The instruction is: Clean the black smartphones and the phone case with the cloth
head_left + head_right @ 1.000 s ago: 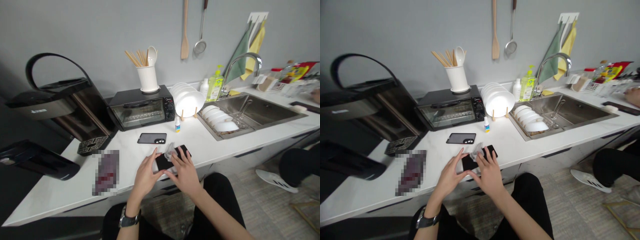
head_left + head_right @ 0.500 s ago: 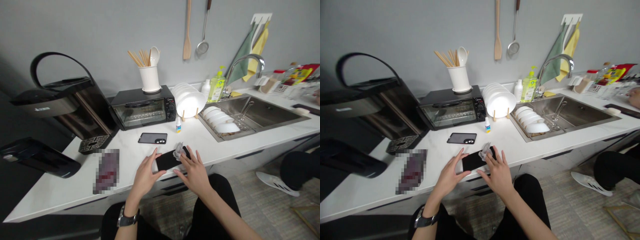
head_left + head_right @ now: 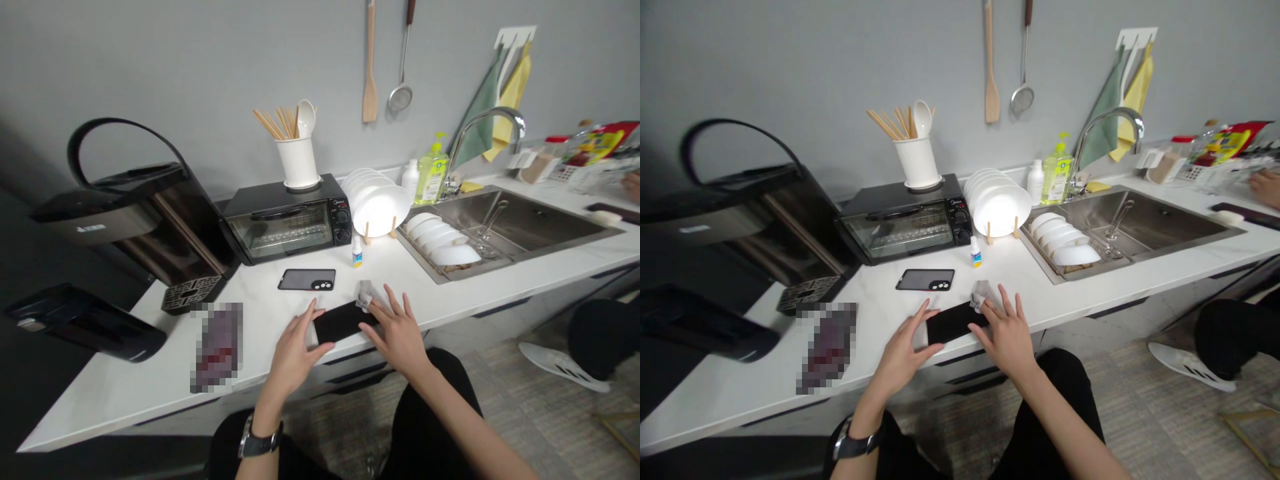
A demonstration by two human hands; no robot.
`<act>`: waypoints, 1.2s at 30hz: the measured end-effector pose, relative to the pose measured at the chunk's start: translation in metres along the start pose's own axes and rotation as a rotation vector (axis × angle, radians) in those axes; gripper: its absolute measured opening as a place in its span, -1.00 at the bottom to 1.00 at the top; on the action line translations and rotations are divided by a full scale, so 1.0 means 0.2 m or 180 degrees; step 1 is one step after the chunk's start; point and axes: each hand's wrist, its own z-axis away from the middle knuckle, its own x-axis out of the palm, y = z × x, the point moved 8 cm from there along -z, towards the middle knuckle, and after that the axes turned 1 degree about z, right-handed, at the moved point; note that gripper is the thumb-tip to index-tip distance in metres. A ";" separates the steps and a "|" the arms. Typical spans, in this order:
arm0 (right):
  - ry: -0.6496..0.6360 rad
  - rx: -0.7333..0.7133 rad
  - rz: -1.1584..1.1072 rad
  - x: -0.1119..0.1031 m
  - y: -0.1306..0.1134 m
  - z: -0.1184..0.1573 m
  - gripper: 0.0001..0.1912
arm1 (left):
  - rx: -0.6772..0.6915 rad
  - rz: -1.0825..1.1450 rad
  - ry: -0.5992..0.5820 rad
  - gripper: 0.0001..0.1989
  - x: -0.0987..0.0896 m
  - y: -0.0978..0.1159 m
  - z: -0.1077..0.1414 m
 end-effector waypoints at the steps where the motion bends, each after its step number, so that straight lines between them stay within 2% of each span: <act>1: 0.0000 -0.0030 -0.0037 0.01 -0.04 0.01 -0.52 | 0.0015 -0.0001 0.0019 -0.04 0.00 0.00 0.00; 5: -0.0218 -0.0430 -0.0524 0.11 -0.39 0.06 -0.40 | -0.0055 -0.0071 0.0052 -0.07 0.00 -0.03 0.00; 7: -0.0340 -0.0593 -0.0689 0.14 -0.48 0.06 -0.37 | -0.0129 -0.0110 0.0034 -0.09 0.00 -0.05 0.01; 9: -0.0352 -0.0577 -0.0659 0.14 -0.42 0.04 -0.41 | -0.0116 -0.0077 -0.0003 -0.07 0.00 -0.04 0.01; 12: -0.0140 -0.0240 -0.0326 0.08 -0.17 -0.02 -0.51 | -0.0002 0.0003 -0.0012 -0.01 0.00 -0.01 0.01; 14: 0.0026 0.0013 -0.0123 0.03 -0.06 -0.03 -0.57 | 0.0049 0.0001 0.0038 0.01 0.00 0.00 0.01; 16: 0.0034 0.0011 -0.0140 0.03 -0.08 -0.01 -0.60 | 0.0068 -0.0019 0.0081 0.01 0.00 0.01 0.00; 19: -0.0274 -0.0480 -0.0479 0.08 -0.29 0.06 -0.46 | 0.0015 -0.0072 0.0061 0.00 0.01 -0.01 0.01; 21: -0.0412 -0.0689 -0.0604 0.09 -0.35 0.09 -0.42 | -0.0035 -0.0107 0.0029 0.00 0.01 -0.02 0.01; 23: -0.0338 -0.0569 -0.0527 0.08 -0.27 0.08 -0.50 | -0.0003 -0.0097 0.0013 0.02 0.01 -0.01 0.01; 26: 0.0028 -0.0104 -0.0236 0.03 -0.04 0.05 -0.59 | 0.0084 -0.0069 0.0023 0.04 0.00 0.01 0.01; 28: 0.0191 0.0031 -0.0116 0.01 0.02 0.05 -0.60 | 0.0086 -0.0088 0.0056 0.04 0.00 0.02 0.00; 30: 0.0115 -0.0180 -0.0156 0.03 -0.05 0.08 -0.58 | 0.0083 -0.0105 0.0079 0.02 0.00 0.02 0.00; 33: -0.0222 -0.0714 -0.0328 0.08 -0.25 0.14 -0.47 | 0.0094 -0.0118 0.0069 -0.02 0.00 0.02 0.00; 34: -0.0274 -0.0775 -0.0337 0.09 -0.28 0.16 -0.46 | 0.0102 -0.0123 0.0062 -0.03 0.01 0.02 0.00; 36: -0.0226 -0.0656 -0.0235 0.07 -0.24 0.17 -0.49 | 0.0117 -0.0140 0.0052 -0.03 0.00 0.02 0.00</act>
